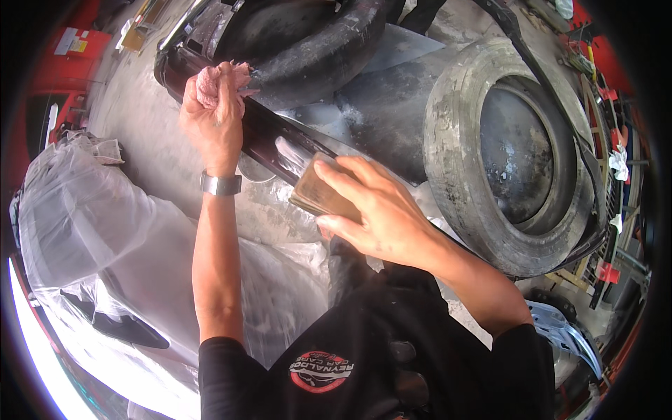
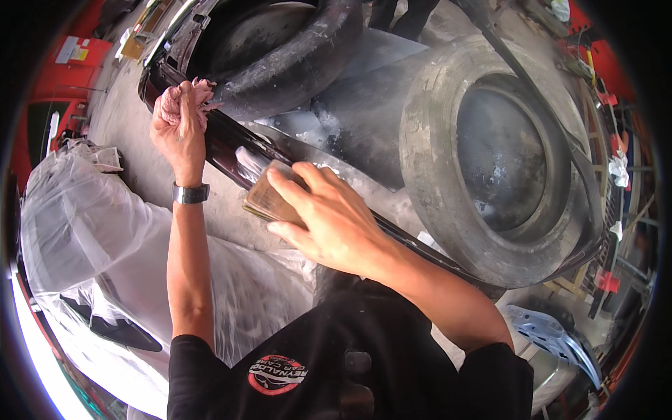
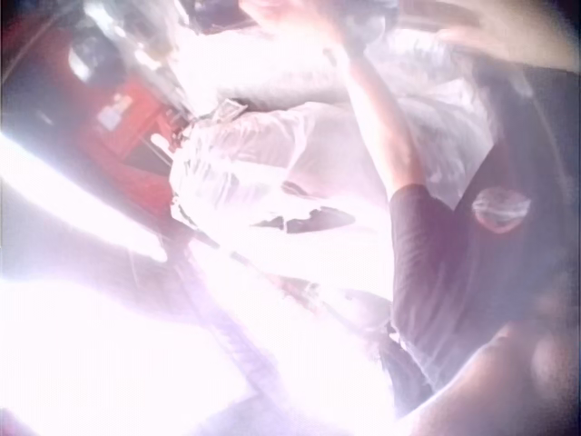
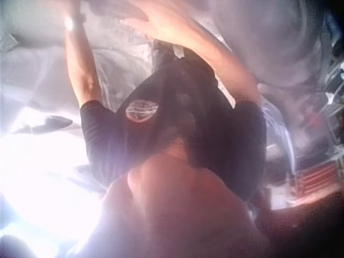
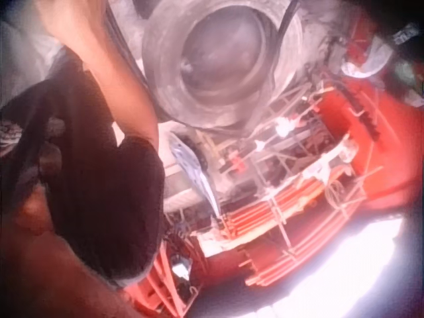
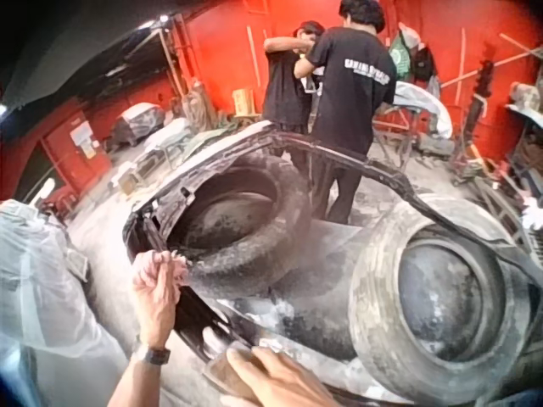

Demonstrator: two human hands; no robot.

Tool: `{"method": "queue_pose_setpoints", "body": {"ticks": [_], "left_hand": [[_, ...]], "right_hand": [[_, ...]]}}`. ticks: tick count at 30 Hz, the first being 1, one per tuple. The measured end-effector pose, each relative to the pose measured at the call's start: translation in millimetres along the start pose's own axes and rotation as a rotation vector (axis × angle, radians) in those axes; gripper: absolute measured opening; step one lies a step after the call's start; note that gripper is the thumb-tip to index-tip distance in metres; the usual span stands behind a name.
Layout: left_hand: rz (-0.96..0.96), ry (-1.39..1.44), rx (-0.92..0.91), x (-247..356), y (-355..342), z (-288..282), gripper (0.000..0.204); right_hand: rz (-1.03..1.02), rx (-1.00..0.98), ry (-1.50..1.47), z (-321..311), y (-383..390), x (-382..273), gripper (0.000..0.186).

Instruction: The person sands a long, dark-colored car trim piece using a sanding block. They repeatedly dip the block into a bucket of water and wipe the surface with a cloth while sanding.

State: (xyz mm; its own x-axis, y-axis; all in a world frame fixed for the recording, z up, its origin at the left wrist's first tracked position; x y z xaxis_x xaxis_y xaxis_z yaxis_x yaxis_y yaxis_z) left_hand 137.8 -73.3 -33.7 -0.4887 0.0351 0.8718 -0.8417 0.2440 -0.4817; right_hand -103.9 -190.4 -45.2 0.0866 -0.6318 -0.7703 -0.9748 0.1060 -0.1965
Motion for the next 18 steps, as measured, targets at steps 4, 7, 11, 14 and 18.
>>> {"method": "queue_pose_setpoints", "body": {"ticks": [4, 7, 11, 14, 18], "left_hand": [[-0.072, 0.009, -0.007, -6.3, -1.4, -7.6, 0.018], [-0.078, 0.025, 0.014, -4.7, -1.8, -10.0, 0.018], [-0.062, 0.031, 0.005, -2.4, -1.1, -4.9, 0.019], [-0.065, 0.033, -0.017, -9.6, -4.9, -5.5, 0.017], [-0.059, 0.053, -0.018, -11.5, -3.9, -10.7, 0.016]], "right_hand": [[0.008, 0.002, -0.023, 14.5, -47.4, -11.9, 0.066], [0.015, -0.066, -0.025, 2.4, -29.9, -9.3, 0.066], [0.086, -0.041, 0.027, -4.5, -0.5, -7.4, 0.067], [0.009, 0.04, -0.001, 14.1, -51.9, -7.7, 0.066], [0.013, -0.017, -0.068, 10.5, -31.2, 0.9, 0.072]]}}
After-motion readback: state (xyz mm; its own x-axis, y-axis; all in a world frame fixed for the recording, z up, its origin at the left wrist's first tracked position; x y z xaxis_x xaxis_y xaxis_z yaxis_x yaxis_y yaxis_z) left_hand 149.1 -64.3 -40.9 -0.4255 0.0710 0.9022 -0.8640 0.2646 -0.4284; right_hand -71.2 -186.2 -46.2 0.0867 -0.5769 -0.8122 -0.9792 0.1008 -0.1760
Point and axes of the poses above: each hand's wrist, its own y-axis away from the middle knuckle, its own z-axis out of the palm, x = y × z, the point moved 1 cm from there along -y, towards the middle knuckle, and after that the axes turned 5 degrees about y, right-handed, at the moved point
